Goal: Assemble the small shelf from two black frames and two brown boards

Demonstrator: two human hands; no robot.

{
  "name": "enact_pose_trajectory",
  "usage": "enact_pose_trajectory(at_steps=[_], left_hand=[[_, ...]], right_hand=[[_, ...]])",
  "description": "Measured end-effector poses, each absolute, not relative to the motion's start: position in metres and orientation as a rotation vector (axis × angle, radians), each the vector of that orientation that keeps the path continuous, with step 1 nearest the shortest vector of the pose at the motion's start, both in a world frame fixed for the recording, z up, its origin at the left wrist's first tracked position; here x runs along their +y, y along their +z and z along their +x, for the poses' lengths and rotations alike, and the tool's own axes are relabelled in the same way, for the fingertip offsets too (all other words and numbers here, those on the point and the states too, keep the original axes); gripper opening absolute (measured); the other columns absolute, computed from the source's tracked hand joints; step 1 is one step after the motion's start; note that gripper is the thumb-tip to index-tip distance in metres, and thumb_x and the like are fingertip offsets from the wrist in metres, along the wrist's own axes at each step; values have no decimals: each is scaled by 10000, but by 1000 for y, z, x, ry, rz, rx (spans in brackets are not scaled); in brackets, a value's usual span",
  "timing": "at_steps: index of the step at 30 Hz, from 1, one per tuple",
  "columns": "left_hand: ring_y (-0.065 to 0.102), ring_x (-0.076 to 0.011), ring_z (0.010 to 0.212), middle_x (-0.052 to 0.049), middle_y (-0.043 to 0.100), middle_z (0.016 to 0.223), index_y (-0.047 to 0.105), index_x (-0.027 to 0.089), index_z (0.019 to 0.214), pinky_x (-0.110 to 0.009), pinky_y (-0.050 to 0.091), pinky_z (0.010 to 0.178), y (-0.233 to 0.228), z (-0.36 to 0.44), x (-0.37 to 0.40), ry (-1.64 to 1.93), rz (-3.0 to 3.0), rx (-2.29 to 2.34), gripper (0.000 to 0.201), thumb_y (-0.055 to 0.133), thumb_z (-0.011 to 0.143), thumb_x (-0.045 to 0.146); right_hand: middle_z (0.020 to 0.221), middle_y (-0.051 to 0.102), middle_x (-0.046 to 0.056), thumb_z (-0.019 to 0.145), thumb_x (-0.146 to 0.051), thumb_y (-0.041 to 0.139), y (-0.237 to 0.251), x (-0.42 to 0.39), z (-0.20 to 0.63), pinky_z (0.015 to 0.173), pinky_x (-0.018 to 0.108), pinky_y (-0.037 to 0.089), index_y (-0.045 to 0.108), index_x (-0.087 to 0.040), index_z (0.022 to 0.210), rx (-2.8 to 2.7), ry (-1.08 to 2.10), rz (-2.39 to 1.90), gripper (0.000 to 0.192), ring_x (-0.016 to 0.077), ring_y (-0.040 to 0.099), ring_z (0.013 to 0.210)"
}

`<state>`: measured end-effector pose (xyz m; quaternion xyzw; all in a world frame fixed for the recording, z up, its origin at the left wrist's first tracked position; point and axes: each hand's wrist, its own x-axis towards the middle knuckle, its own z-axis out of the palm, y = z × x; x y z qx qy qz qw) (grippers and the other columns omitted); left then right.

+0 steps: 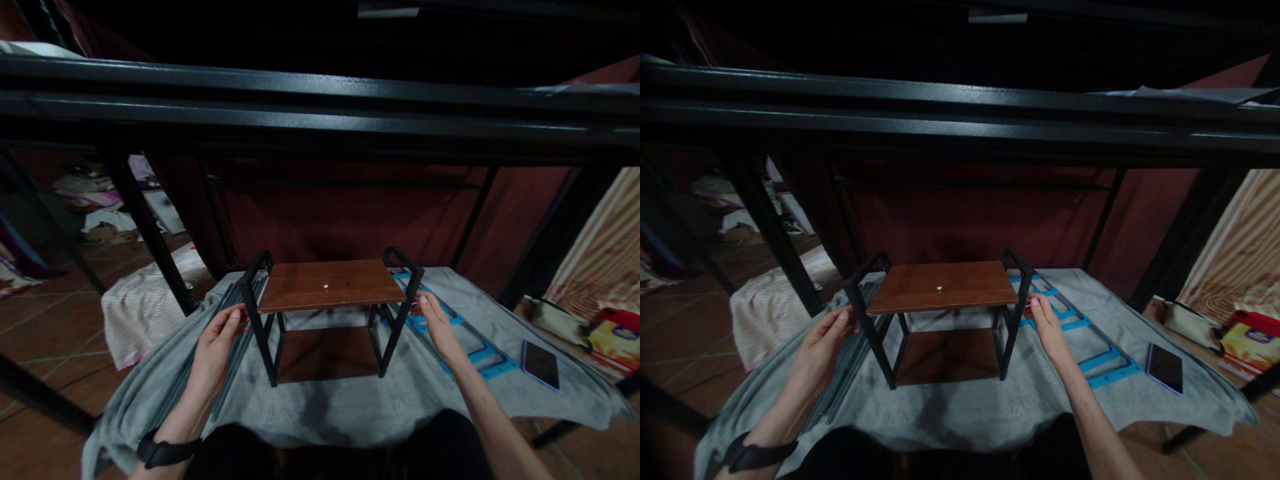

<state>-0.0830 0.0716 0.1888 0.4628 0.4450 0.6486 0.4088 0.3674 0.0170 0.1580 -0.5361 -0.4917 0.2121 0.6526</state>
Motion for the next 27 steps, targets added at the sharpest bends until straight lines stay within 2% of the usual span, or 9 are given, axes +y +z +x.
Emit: enact_pose_trajectory(at_steps=[6, 9, 13, 17, 21, 24, 27], left_hand=[[639, -233, 949, -74, 709, 978, 719, 183, 962, -285, 507, 745, 155, -95, 72, 1636, 1158, 1231, 452, 819, 624, 466], [645, -256, 1004, -92, 704, 1032, 687, 172, 1036, -333, 516, 820, 125, -100, 67, 1558, 1155, 1306, 499, 799, 623, 431], [621, -270, 1132, -120, 656, 1221, 614, 185, 1186, -402, 487, 970, 91, -99, 63, 1446, 1263, 1351, 594, 754, 654, 409], [562, -288, 1247, -139, 592, 1348, 569, 197, 1270, -427, 457, 1034, 81, -90, 66, 1375, 1409, 1333, 683, 761, 661, 439], [612, -288, 1170, -143, 646, 1261, 596, 157, 1223, -427, 482, 1010, 88, -82, 73, 1398, 1444, 1359, 667, 734, 677, 515], [645, -292, 1099, -144, 683, 1190, 626, 140, 1148, -440, 486, 1004, 93, -81, 78, 1367, 1484, 1359, 618, 714, 686, 541], [649, -288, 1089, -130, 691, 1183, 614, 152, 1175, -442, 485, 1004, 93, -82, 81, 1358, 1519, 1385, 613, 691, 710, 543]], right_hand=[[1123, 690, 53, 852, -623, 591, 130, 11, 368, 816, 359, 523, 671, -272, 1112, -1061, 573, -1248, 444, 233, 635, 980], [1229, 662, 44, 837, -603, 620, 118, 8, 365, 893, 358, 517, 643, -284, 1183, -1039, 627, -1253, 472, 238, 608, 1109], [1330, 624, 18, 820, -528, 672, 112, 7, 356, 1084, 396, 419, 561, -313, 1311, -1116, 673, -1275, 547, 237, 553, 1244], [1289, 656, 40, 856, -517, 626, 109, 12, 349, 1130, 447, 374, 624, -273, 1230, -1237, 680, -1303, 446, 260, 573, 1226], [1276, 666, 48, 868, -512, 610, 101, 19, 346, 1142, 456, 364, 629, -268, 1218, -1260, 656, -1293, 427, 262, 567, 1245], [1342, 626, 53, 854, -478, 635, 90, 22, 347, 1149, 449, 358, 572, -275, 1307, -1275, 659, -1267, 501, 255, 537, 1286], [1427, 557, 49, 821, -424, 661, 75, 23, 352, 1131, 443, 379, 498, -292, 1394, -1275, 670, -1269, 610, 251, 519, 1302]])
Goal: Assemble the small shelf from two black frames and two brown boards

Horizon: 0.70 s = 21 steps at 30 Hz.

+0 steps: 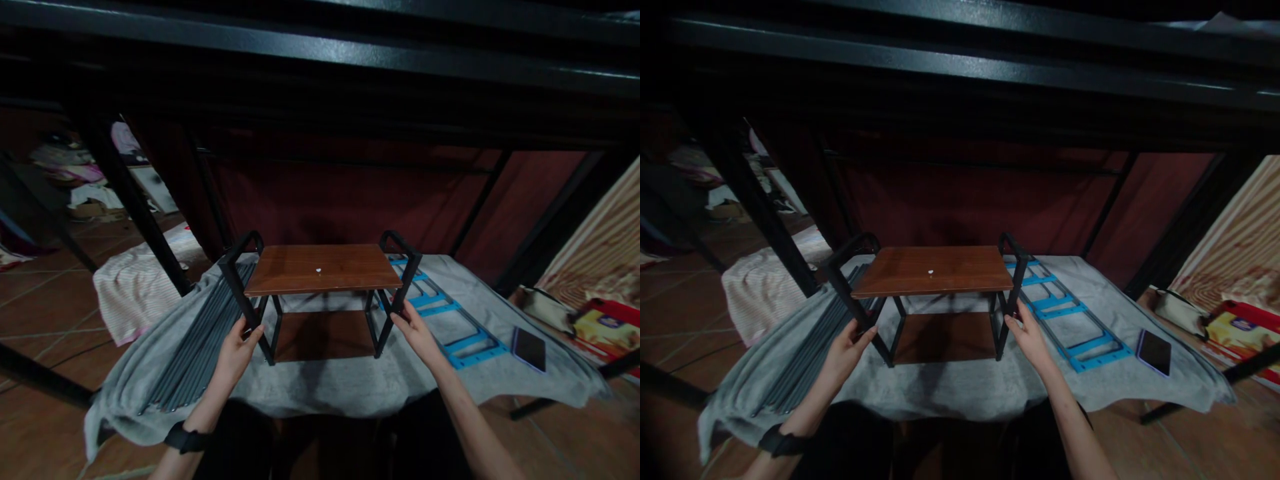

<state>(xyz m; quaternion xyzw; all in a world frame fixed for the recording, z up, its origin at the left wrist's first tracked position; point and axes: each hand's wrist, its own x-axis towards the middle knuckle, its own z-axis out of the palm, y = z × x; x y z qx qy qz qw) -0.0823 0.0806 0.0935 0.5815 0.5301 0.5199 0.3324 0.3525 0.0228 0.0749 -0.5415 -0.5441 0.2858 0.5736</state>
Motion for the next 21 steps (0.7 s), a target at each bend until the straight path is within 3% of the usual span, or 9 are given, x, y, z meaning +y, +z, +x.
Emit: enact_pose_trajectory(at_steps=[3, 5, 9, 13, 17, 21], left_hand=[[648, -292, 1096, -127, 689, 1188, 592, 155, 1230, -444, 491, 998, 91, -82, 83, 1369, 1540, 1406, 638, 667, 735, 552], [631, -304, 1138, -138, 679, 1214, 595, 149, 1234, -453, 471, 1028, 88, -81, 85, 1373, 1552, 1414, 643, 654, 743, 561], [584, -313, 1221, -135, 653, 1275, 603, 165, 1235, -460, 419, 1091, 84, -80, 89, 1367, 1591, 1425, 626, 642, 756, 566], [611, -315, 1178, -119, 683, 1217, 627, 174, 1202, -456, 448, 1069, 84, -81, 92, 1335, 1644, 1425, 606, 657, 740, 566], [636, -322, 1135, -109, 703, 1158, 640, 179, 1170, -465, 483, 1036, 86, -80, 92, 1335, 1635, 1447, 594, 658, 725, 572], [628, -323, 1156, -103, 689, 1178, 633, 187, 1173, -465, 472, 1054, 89, -80, 89, 1325, 1659, 1469, 567, 640, 747, 561]], right_hand=[[1453, 525, 49, 783, -355, 643, 52, 23, 360, 1090, 420, 411, 485, -292, 1399, -1247, 708, -1296, 639, 240, 523, 1288], [1380, 581, 71, 759, -331, 594, 32, 24, 363, 1026, 398, 452, 551, -256, 1314, -1174, 735, -1367, 561, 239, 563, 1228], [955, 702, 93, 691, -324, 503, -11, 29, 358, 741, 347, 520, 645, -183, 967, -968, 807, -1600, 341, 223, 654, 840], [603, 588, 11, 657, -288, 497, -42, 33, 351, 551, 293, 440, 605, -202, 749, -918, 867, -1680, 166, 159, 526, 533], [527, 510, -22, 692, -296, 506, -60, 29, 347, 507, 265, 392, 539, -219, 640, -915, 927, -1717, 98, 129, 465, 476], [569, 523, -25, 747, -336, 475, -73, 19, 339, 527, 258, 433, 500, -227, 677, -937, 1005, -1712, 133, 121, 487, 492]])
